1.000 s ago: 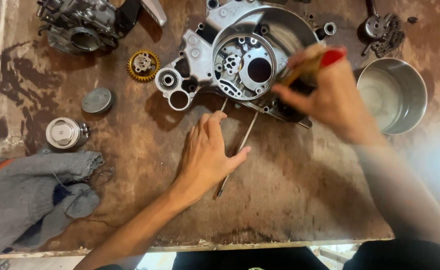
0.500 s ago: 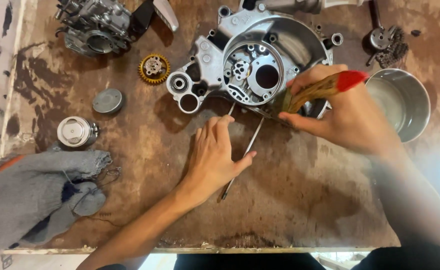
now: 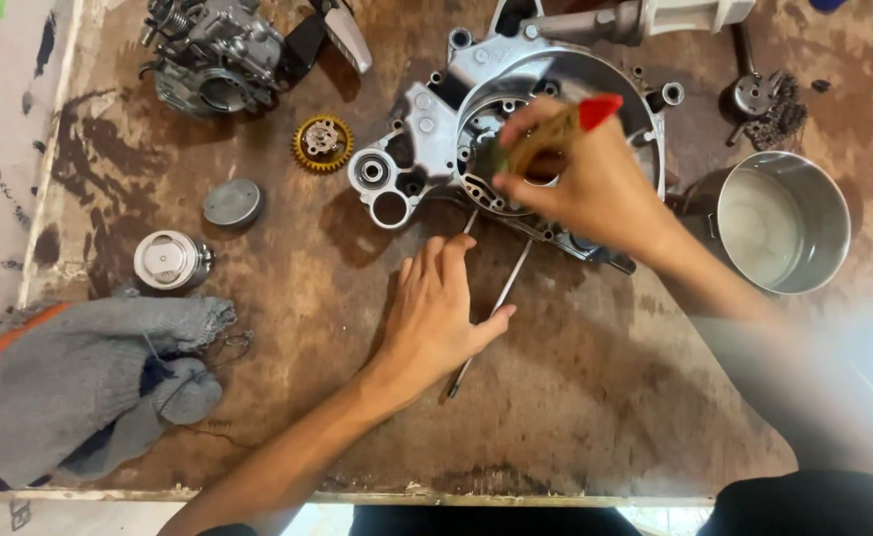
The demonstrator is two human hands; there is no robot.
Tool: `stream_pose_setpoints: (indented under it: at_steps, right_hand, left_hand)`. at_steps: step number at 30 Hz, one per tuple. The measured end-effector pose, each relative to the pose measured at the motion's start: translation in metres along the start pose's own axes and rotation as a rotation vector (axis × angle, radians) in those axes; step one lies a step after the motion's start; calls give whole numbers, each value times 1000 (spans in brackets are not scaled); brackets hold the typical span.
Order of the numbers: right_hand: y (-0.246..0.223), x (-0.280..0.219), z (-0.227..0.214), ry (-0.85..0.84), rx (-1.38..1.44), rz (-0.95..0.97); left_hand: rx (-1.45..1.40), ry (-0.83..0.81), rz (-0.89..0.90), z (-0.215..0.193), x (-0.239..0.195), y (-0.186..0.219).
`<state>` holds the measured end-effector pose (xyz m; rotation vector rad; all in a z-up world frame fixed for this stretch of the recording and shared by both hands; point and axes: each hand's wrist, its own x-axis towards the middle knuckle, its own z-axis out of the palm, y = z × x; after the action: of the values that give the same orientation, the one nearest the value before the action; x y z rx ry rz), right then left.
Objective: Cleaning a motorcycle engine casing with a brush and solvent on a workbench.
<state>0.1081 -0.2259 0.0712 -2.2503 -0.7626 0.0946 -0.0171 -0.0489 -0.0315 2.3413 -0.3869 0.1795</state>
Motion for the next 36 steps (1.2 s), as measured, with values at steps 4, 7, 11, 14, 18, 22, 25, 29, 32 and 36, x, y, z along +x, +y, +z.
stream_pose_setpoints:
  at_steps: [4,7,11,14,18,22,25,29,32,36]
  right_hand:
    - [4,-6,-8,-24,-55,-131]
    - [2,2,-21,50,-14,-50]
    - [3,13,-30,-17,-176,-21]
    - [8,15,-27,-61,-81,-1]
    - [25,23,-15,-96,10,-3]
    - [40,29,-3,81,-106,-84]
    - [32,27,1,181,-344,-244]
    - [14,19,15,141,-429,-344]
    - [5,17,13,-2,-299,-350]
    - [6,24,-15,-52,-155,-231]
  left_hand:
    - [-2,-10,-26,-3,1,2]
    - [-14,-10,-9,-3,1,1]
    - [-13,-20,-4,-4,2,0]
    - [-18,-25,-12,-3,2,1]
    - [-7,-32,-20,-1,2,1]
    - [-20,-32,-18,-3,1,3]
    - [-4,22,2,-1,2,2]
    - [-17,-42,-40,-2,3,1]
    - [-19,-26,-33,1,1,1]
    - [-3,-26,-27,0,3,1]
